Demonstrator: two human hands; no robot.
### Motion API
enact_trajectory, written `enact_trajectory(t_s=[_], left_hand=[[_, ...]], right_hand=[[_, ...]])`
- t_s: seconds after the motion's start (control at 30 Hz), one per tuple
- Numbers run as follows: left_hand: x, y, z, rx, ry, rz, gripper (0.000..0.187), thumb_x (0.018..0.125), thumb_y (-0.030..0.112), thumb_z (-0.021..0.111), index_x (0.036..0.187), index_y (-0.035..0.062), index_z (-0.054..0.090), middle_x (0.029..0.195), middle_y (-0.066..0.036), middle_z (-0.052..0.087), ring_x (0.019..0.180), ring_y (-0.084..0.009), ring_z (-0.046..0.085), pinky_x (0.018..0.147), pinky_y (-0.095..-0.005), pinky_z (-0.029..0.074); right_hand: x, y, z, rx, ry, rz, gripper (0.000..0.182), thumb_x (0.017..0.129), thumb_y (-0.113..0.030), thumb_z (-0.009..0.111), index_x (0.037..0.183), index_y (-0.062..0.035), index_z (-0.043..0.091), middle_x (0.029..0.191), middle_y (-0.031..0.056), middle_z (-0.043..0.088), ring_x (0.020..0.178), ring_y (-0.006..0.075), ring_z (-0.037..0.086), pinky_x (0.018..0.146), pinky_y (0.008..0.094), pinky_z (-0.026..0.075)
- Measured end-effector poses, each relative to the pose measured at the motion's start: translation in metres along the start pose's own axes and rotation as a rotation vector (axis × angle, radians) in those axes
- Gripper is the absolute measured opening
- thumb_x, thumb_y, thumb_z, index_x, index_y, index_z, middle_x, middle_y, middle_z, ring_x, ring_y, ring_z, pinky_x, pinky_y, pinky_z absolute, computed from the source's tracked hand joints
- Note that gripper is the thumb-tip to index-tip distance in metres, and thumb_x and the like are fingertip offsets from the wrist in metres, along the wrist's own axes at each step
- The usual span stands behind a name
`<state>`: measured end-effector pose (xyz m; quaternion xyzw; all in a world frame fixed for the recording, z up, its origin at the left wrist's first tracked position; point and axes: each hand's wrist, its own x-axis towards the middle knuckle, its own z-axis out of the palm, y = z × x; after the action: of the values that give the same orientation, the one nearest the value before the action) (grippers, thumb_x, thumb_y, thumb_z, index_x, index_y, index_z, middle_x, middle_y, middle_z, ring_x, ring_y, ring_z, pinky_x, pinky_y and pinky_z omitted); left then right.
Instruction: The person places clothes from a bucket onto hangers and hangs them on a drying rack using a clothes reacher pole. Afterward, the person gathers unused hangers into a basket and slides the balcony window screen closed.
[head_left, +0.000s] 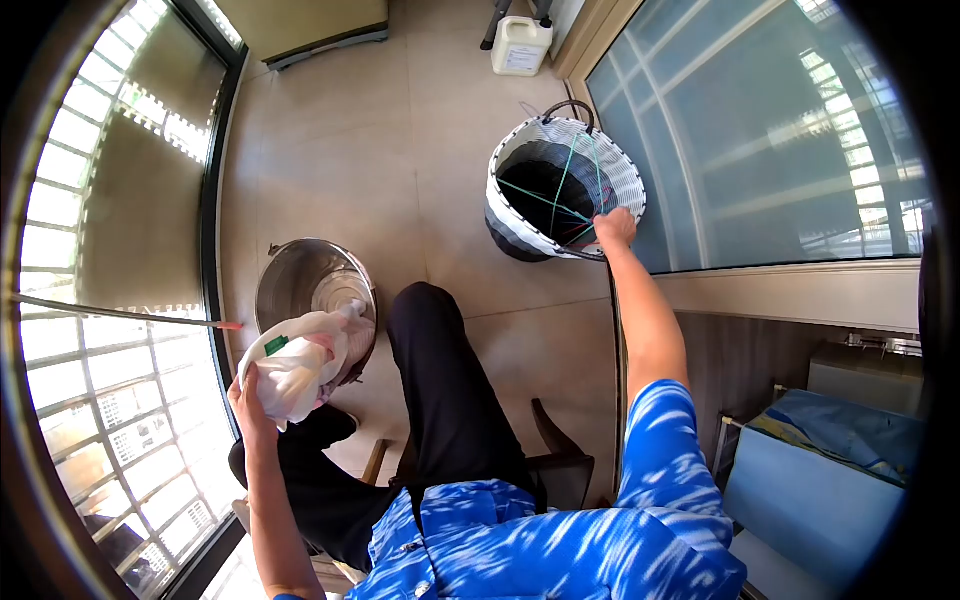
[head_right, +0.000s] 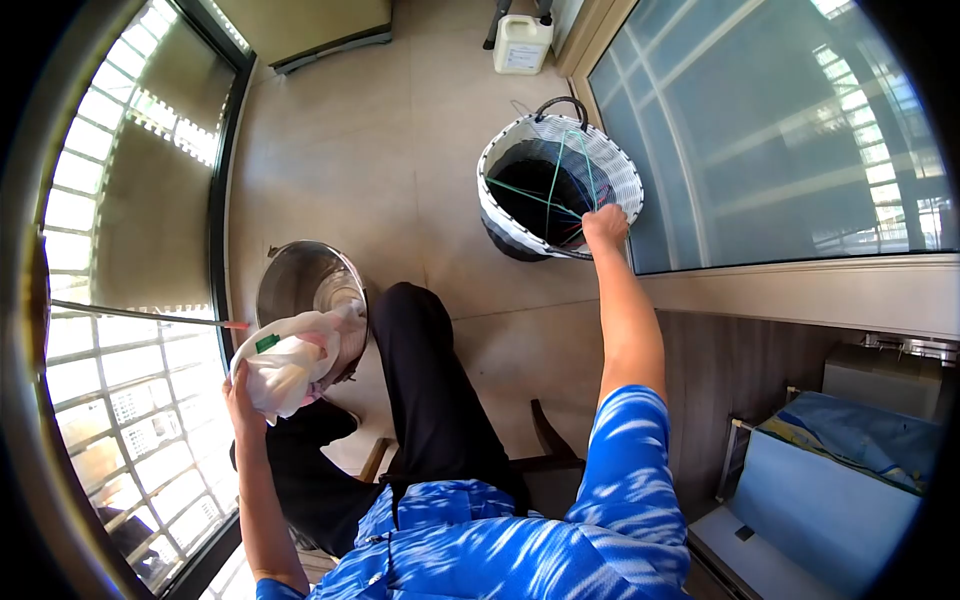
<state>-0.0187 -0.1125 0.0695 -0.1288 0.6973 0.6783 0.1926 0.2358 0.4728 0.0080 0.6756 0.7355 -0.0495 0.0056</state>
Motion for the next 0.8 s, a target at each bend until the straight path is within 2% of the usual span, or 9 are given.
enact_trajectory(t_s=[0.23,0.3,0.33,0.37,0.43,0.5,0.63,0.73,0.8], left_hand=[[-0.013,0.009,0.010,-0.058,-0.056,0.024,0.027,0.086,0.021,0.057,0.098,-0.0028,0.060,0.083,-0.007,0.061,0.071,-0.0140,0.059,0.065,-0.0258,0.048],[-0.006,0.006,0.004,-0.050,-0.133,0.034,0.026,0.086,0.019,0.055,0.099,-0.0030,0.060,0.086,-0.007,0.061,0.076,-0.0152,0.059,0.068,-0.0275,0.048],[-0.006,0.008,0.005,-0.075,-0.156,0.039,0.027,0.087,0.019,0.054,0.101,-0.0031,0.059,0.088,-0.008,0.061,0.077,-0.0157,0.059,0.069,-0.0277,0.048],[-0.008,0.012,0.006,-0.091,-0.182,0.074,0.027,0.088,0.019,0.053,0.103,-0.0032,0.059,0.090,-0.008,0.062,0.078,-0.0161,0.059,0.070,-0.0283,0.048],[0.000,0.009,0.000,-0.085,-0.109,0.099,0.030,0.089,0.023,0.054,0.105,-0.0015,0.059,0.090,-0.007,0.062,0.079,-0.0152,0.059,0.070,-0.0285,0.048],[0.004,0.015,-0.004,0.005,-0.060,0.107,0.035,0.090,0.030,0.054,0.106,-0.0004,0.059,0.087,-0.005,0.061,0.077,-0.0124,0.057,0.068,-0.0264,0.046],[-0.009,0.050,-0.003,0.125,-0.074,0.273,0.032,0.093,0.029,0.051,0.107,0.0017,0.061,0.085,-0.002,0.061,0.074,-0.0084,0.054,0.068,-0.0233,0.044],[-0.016,0.068,-0.007,0.264,-0.147,0.490,0.030,0.093,0.026,0.050,0.109,0.0017,0.060,0.085,-0.003,0.062,0.074,-0.0083,0.054,0.068,-0.0237,0.044],[-0.028,0.088,-0.007,0.372,-0.196,0.551,0.029,0.093,0.024,0.049,0.110,0.0019,0.059,0.083,-0.006,0.063,0.073,-0.0094,0.055,0.068,-0.0252,0.045]], right_hand=[[-0.036,-0.022,-0.048,0.267,0.168,-0.099,0.048,0.065,-0.026,0.072,0.098,-0.0020,0.047,0.093,0.0181,0.062,0.089,0.0345,0.061,0.077,0.0428,0.048],[-0.056,-0.031,-0.054,0.422,0.239,-0.274,0.058,0.060,-0.032,0.077,0.100,-0.0040,0.046,0.088,0.0153,0.061,0.083,0.0315,0.061,0.074,0.0410,0.047],[-0.063,-0.034,-0.054,0.527,0.244,-0.377,0.063,0.056,-0.037,0.081,0.097,-0.0045,0.047,0.084,0.0111,0.060,0.078,0.0268,0.060,0.072,0.0378,0.047],[-0.068,-0.039,-0.048,0.729,0.259,-0.564,0.055,0.060,-0.035,0.082,0.092,-0.0048,0.049,0.076,0.0038,0.055,0.067,0.0158,0.053,0.061,0.0294,0.044],[-0.096,-0.060,-0.064,1.055,-0.123,-0.621,0.039,0.069,-0.030,0.078,0.080,-0.0050,0.050,0.066,-0.0045,0.045,0.058,0.0064,0.040,0.052,0.0213,0.035],[-0.130,-0.081,-0.081,1.075,-0.130,-0.761,0.029,0.079,-0.021,0.070,0.068,-0.0071,0.047,0.060,-0.0087,0.036,0.056,0.0018,0.029,0.048,0.0184,0.024],[-0.193,-0.109,-0.120,1.461,-0.622,-0.679,0.029,0.085,-0.012,0.062,0.062,-0.0106,0.044,0.055,-0.0083,0.036,0.047,0.0012,0.031,0.044,0.0192,0.023],[-0.218,-0.135,-0.104,1.411,-0.609,-0.835,0.026,0.084,-0.012,0.063,0.063,-0.0089,0.049,0.056,-0.0049,0.043,0.049,0.0044,0.038,0.046,0.0205,0.030],[-0.236,-0.166,-0.121,1.451,-0.554,-0.788,0.027,0.083,-0.014,0.065,0.062,-0.0085,0.049,0.056,-0.0052,0.042,0.049,0.0043,0.038,0.045,0.0208,0.029]])
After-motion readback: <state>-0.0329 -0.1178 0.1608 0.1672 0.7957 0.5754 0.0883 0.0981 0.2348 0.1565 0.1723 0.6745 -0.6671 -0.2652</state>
